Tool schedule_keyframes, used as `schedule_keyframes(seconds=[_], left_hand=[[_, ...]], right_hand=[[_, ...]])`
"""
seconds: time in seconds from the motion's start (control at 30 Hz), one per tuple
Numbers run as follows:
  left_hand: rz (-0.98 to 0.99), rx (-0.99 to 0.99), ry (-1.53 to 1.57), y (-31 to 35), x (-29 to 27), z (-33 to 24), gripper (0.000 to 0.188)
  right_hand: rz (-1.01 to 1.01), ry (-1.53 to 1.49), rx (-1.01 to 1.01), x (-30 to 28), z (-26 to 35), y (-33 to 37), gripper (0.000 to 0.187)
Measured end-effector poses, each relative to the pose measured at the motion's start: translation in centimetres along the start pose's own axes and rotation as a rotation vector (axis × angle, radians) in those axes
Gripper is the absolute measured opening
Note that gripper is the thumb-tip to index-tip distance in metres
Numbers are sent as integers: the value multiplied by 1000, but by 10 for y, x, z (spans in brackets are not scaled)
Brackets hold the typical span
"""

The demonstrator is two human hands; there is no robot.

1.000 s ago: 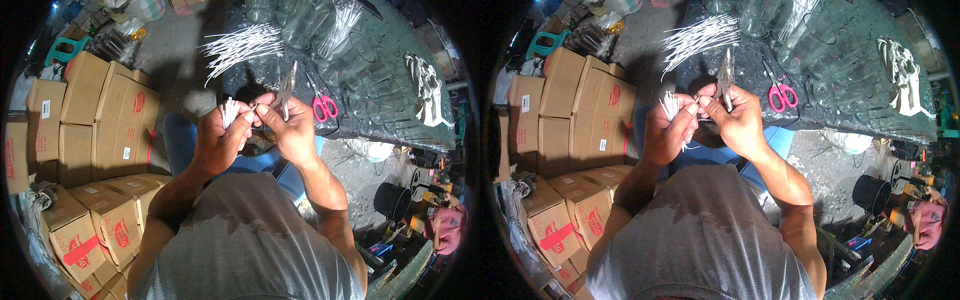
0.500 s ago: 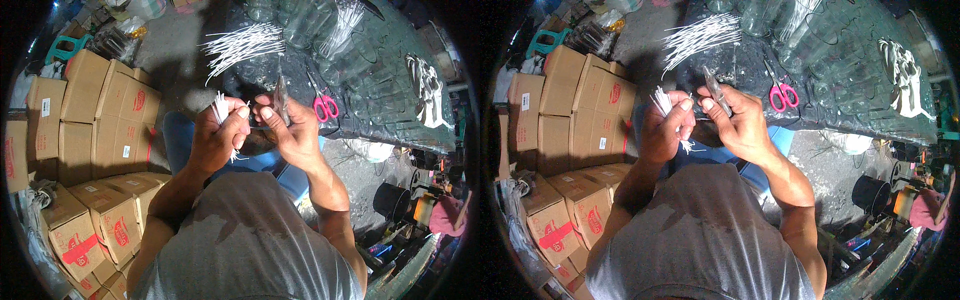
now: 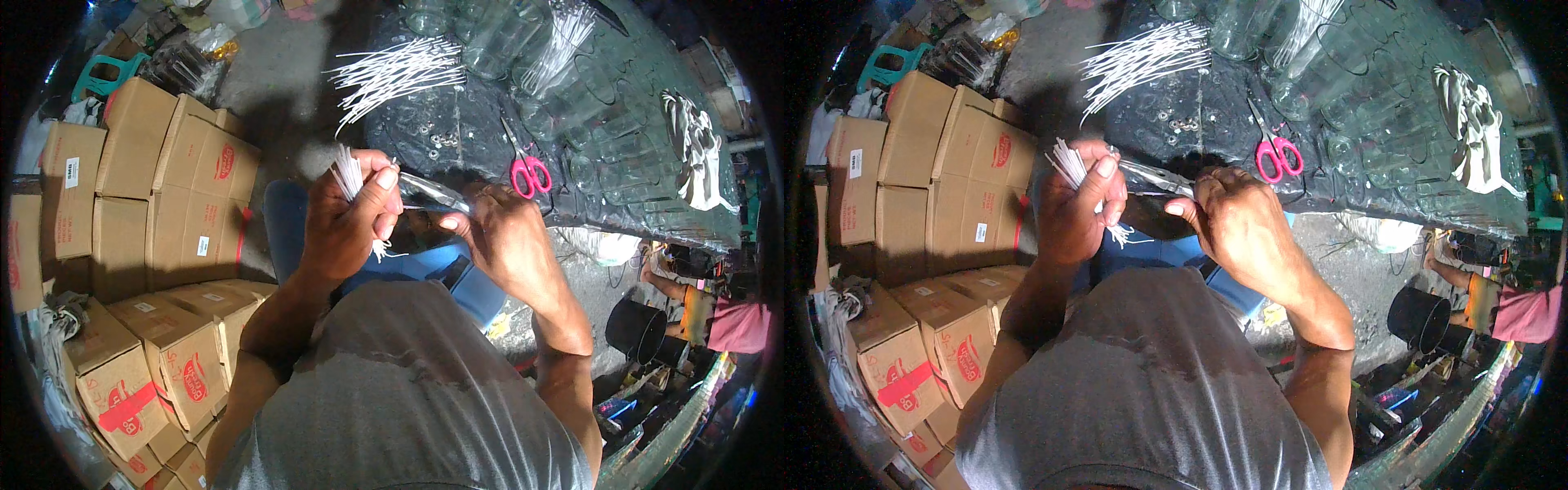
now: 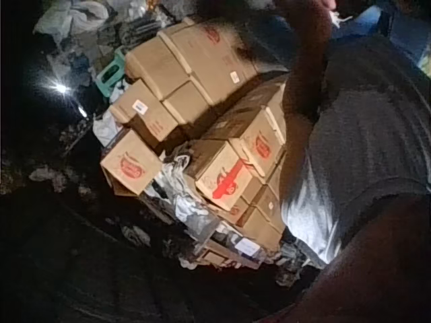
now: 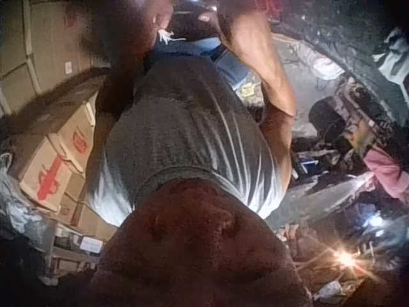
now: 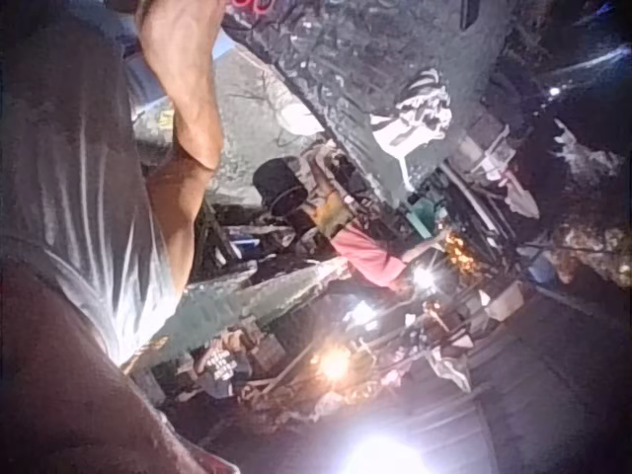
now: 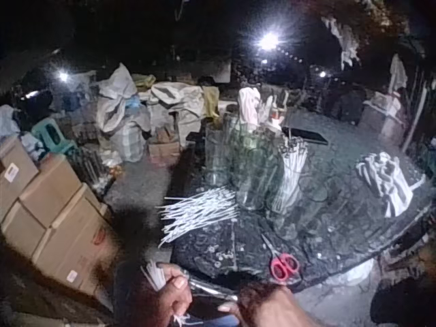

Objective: The person repeatedly picks up white wire-like rods and small metal rings, then uses pliers to attach the rings to the ends of the rods. The person works one at a time, placing finished units on the table. The task continues throughout the clip without visible completion.

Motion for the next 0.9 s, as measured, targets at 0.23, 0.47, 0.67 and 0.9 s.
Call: schedule_keyframes(seconds=[0.23,0.47,0.67,0.9], left_hand=[[25,23,-145,3,2,-10,9],[-3,-44,-138,3,2,-3,11],[3,-74,-111,3,9,-6,11],[66,-57,-157,1,16,-6,12]], right_hand=[[-47,62,-63,-8,7,-6,33],[-81,32,-73,-5,5,-9,33],[-12,-53,47,-4,-3,-9,43],[-15,50,-89,0,-3,-11,43]])
Point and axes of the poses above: each hand's wrist, its own y-axis away from the middle knuckle, its own x-axis out of the palm, z = x × y, the point moved 9 cm from there along -y, towards the middle knuckle, and after that the axes turned 4 degrees about z, right-handed, at the moved point
